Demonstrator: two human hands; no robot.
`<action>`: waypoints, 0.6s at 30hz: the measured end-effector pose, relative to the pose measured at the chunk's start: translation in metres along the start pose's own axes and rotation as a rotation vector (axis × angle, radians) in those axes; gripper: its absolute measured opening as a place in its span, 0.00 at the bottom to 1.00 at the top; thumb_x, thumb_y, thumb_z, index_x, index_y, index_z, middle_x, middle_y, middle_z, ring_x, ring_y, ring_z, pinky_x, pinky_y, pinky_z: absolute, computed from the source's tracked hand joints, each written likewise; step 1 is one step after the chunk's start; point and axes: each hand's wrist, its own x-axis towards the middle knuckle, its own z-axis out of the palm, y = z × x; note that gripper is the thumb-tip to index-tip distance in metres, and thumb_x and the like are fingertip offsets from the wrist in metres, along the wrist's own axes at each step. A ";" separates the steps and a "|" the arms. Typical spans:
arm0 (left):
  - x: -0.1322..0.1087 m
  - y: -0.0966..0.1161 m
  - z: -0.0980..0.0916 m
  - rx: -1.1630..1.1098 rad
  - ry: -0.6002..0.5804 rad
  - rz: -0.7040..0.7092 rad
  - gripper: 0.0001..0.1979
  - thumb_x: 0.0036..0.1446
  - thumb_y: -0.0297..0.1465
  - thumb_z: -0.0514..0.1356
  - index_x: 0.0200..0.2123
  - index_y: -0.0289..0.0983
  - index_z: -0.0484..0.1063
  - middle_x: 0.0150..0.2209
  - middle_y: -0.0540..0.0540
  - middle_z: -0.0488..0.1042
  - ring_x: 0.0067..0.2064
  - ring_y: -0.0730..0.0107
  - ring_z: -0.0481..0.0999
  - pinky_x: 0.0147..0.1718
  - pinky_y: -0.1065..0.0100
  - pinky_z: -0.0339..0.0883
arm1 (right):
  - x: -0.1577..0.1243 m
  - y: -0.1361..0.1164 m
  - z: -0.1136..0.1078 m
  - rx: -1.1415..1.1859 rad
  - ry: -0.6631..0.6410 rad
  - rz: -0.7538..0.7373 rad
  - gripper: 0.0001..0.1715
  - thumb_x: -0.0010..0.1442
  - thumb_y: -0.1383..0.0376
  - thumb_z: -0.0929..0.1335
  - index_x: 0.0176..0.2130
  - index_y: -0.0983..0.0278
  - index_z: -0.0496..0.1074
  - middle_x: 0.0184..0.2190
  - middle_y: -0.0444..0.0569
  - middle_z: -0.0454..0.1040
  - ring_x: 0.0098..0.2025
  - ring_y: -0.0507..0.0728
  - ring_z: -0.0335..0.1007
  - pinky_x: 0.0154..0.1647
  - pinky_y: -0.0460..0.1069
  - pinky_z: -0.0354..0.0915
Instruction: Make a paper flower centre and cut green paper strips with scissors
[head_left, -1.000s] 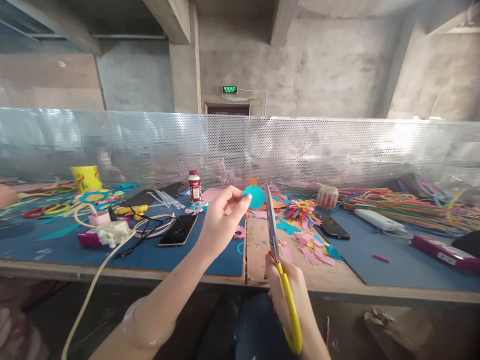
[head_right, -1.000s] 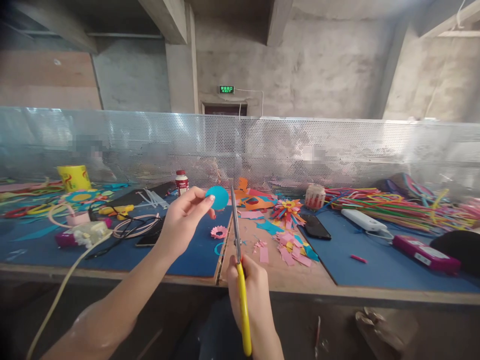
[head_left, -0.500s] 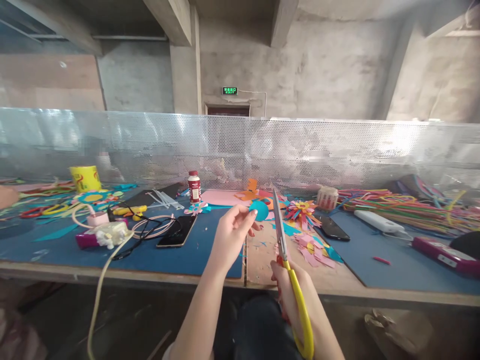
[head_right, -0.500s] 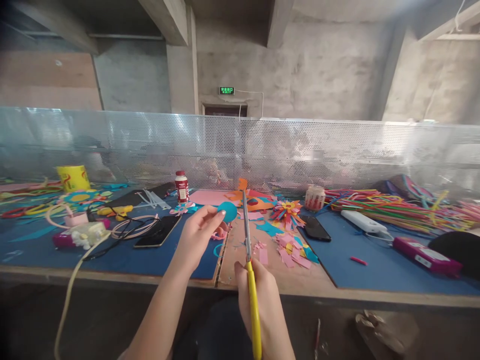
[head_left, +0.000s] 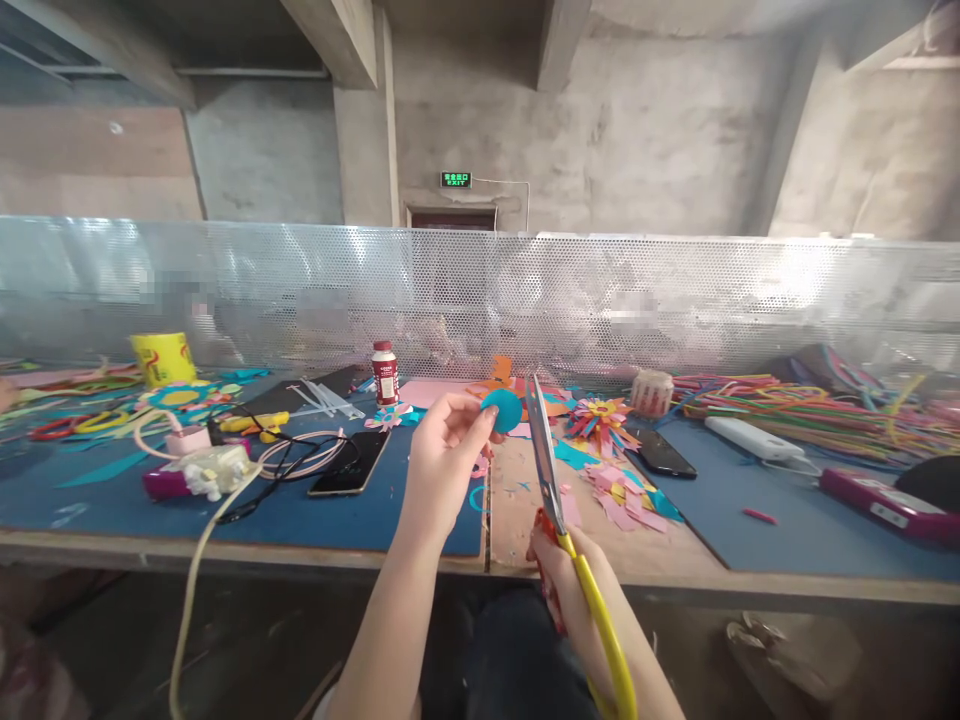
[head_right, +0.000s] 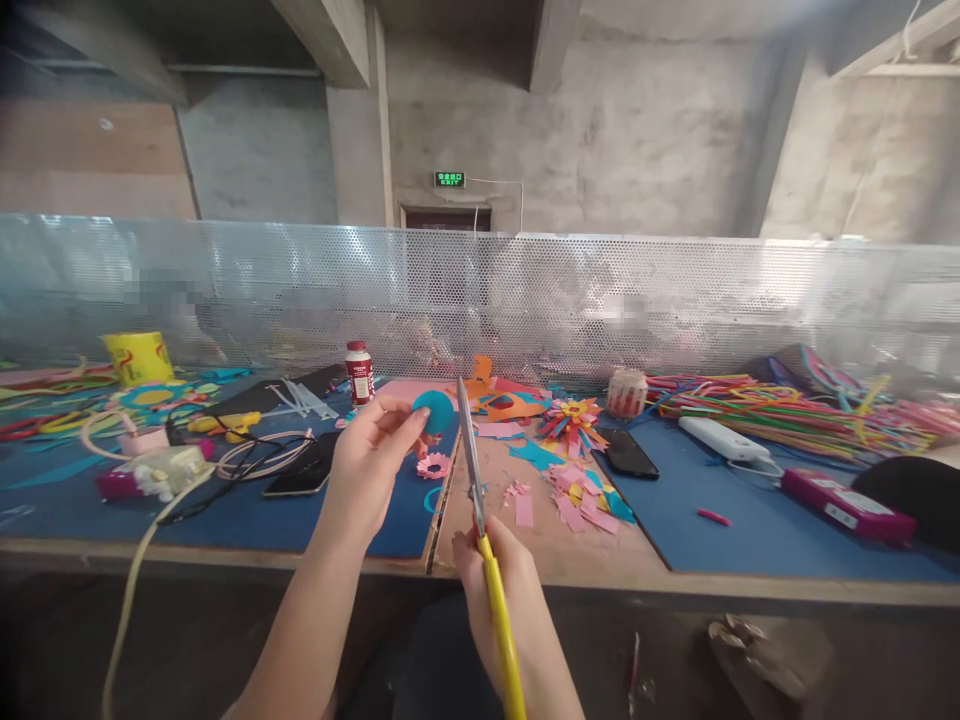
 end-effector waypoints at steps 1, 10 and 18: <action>0.000 0.001 -0.001 -0.004 0.019 0.011 0.08 0.52 0.34 0.61 0.31 0.38 0.65 0.26 0.52 0.70 0.25 0.77 0.71 0.25 0.74 0.65 | 0.000 0.000 0.001 -0.006 0.009 0.002 0.15 0.55 0.55 0.58 0.24 0.62 0.57 0.13 0.36 0.52 0.15 0.47 0.47 0.18 0.45 0.46; -0.006 0.006 0.007 0.020 0.150 0.120 0.08 0.50 0.32 0.63 0.28 0.38 0.65 0.24 0.54 0.69 0.25 0.79 0.71 0.25 0.77 0.65 | -0.001 0.001 0.003 -0.041 0.044 -0.025 0.17 0.55 0.54 0.59 0.23 0.62 0.57 0.13 0.36 0.50 0.16 0.48 0.47 0.18 0.44 0.45; -0.008 0.008 0.015 0.000 0.126 0.134 0.07 0.51 0.31 0.62 0.28 0.38 0.65 0.23 0.54 0.69 0.24 0.81 0.69 0.24 0.79 0.64 | 0.001 0.002 0.003 -0.062 0.072 0.020 0.18 0.56 0.54 0.58 0.22 0.62 0.56 0.13 0.37 0.55 0.15 0.47 0.49 0.17 0.44 0.46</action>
